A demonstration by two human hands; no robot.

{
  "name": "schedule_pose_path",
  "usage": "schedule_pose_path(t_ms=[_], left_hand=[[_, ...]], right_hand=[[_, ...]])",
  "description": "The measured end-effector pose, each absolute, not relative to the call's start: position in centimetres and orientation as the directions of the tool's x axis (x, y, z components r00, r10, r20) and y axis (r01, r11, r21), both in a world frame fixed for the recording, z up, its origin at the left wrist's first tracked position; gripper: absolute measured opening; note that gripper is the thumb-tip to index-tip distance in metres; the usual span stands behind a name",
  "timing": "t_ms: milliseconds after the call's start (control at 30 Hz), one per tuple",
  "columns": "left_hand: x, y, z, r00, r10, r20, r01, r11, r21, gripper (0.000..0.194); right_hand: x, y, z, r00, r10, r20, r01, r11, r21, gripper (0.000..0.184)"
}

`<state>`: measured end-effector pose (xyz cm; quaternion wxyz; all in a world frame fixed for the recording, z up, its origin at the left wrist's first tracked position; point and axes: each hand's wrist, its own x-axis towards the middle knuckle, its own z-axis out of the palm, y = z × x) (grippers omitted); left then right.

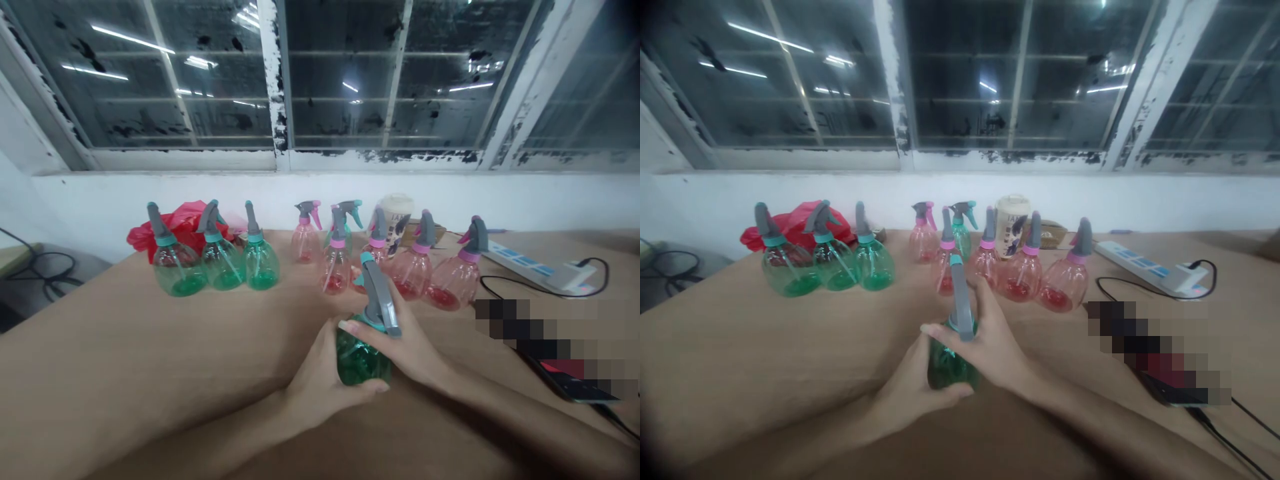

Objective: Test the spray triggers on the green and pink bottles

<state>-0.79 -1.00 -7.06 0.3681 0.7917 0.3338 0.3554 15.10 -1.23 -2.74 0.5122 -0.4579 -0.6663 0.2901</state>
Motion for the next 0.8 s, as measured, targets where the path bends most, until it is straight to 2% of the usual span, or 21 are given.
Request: schedule_pose_path(t_ms=[133, 467, 667, 800], left_hand=[[-0.6, -1.1, -6.9, 0.516, 0.799, 0.308, 0.292, -0.502, 0.814, 0.068], [-0.4, -1.2, -6.3, 0.505, 0.795, 0.337, 0.250, -0.508, 0.824, 0.076], [-0.4, -1.0, -6.1, 0.497, 0.802, 0.331, 0.267, -0.505, 0.821, 0.079], [-0.4, -1.1, -6.3, 0.492, 0.805, 0.331, 0.328, -0.524, 0.786, 0.077]], right_hand=[[14.8, -1.5, -2.8, -0.002, 0.916, 0.400, 0.279, 0.385, -0.880, 0.066], [14.6, -1.2, -2.6, 0.031, 0.871, 0.490, 0.360, 0.448, -0.819, 0.046], [14.5, -1.5, -1.6, 0.047, 0.889, 0.455, 0.343, 0.414, -0.843, 0.051], [14.2, -1.8, -1.3, 0.047, 0.893, 0.448, 0.350, 0.405, -0.845, 0.048]])
